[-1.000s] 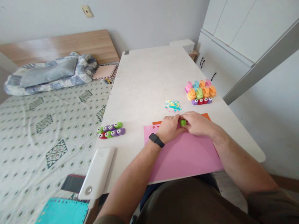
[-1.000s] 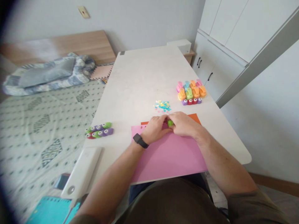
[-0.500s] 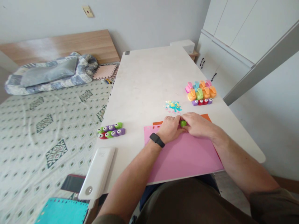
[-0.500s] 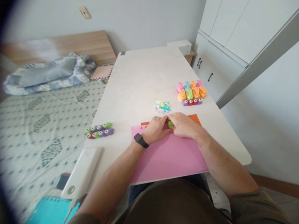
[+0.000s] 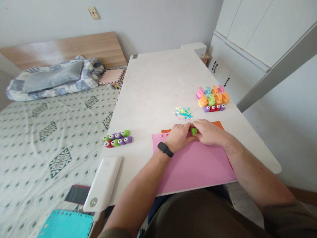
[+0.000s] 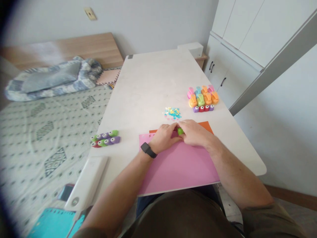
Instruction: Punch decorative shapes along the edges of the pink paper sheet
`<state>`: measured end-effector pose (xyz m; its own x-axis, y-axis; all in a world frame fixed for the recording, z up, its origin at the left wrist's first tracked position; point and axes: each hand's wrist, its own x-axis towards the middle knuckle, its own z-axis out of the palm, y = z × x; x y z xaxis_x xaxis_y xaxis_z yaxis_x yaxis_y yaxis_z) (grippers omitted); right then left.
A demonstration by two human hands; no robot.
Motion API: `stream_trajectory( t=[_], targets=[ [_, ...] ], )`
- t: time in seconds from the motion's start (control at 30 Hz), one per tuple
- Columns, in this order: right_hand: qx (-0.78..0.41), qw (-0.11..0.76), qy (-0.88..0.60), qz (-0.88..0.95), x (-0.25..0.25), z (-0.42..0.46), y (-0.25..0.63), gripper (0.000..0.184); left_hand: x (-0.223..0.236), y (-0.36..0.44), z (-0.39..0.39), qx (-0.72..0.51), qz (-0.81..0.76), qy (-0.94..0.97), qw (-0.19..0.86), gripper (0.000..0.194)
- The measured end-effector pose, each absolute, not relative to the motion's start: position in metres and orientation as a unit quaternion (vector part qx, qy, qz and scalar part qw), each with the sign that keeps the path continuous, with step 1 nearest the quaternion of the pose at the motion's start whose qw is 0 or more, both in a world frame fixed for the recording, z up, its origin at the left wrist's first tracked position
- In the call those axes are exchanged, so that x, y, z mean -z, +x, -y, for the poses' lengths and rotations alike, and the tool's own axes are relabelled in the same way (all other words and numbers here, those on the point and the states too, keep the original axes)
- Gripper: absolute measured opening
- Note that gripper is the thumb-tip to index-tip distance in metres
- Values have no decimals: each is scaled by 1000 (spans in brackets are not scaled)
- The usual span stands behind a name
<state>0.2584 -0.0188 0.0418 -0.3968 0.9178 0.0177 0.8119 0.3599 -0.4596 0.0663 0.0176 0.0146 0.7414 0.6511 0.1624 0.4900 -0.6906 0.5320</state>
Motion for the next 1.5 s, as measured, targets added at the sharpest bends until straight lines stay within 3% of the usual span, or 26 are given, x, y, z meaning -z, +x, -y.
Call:
stream_trajectory(
  t=[0.1,0.3,0.5,0.77,0.93,1.13,1.33,1.5],
  targets=[
    [-191,149,-532,811,-44,20,258,16,-16,62,-15,-176,-324,900,233,46],
    [-187,180,-546,796,-45,18,263,28,-12,55,-15,-163,-360,890,227,78],
    [-186,237,-605,737,-46,16,268,25,-7,51,-16,-180,-372,885,213,50],
    [-237,273,-647,671,-41,11,273,35,-15,50,-15,-177,-364,888,220,23],
    [-301,328,-615,651,-36,10,276,37,-19,48,-14,-173,-355,892,222,19],
    [-399,328,-558,650,-33,11,265,37,-20,48,-13,-163,-344,896,226,20],
    [-380,401,-557,621,-31,8,263,42,-17,47,-14,-173,-339,897,225,16],
    [-371,409,-580,598,-32,5,271,46,-13,46,-15,-175,-338,898,221,15]
  ],
)
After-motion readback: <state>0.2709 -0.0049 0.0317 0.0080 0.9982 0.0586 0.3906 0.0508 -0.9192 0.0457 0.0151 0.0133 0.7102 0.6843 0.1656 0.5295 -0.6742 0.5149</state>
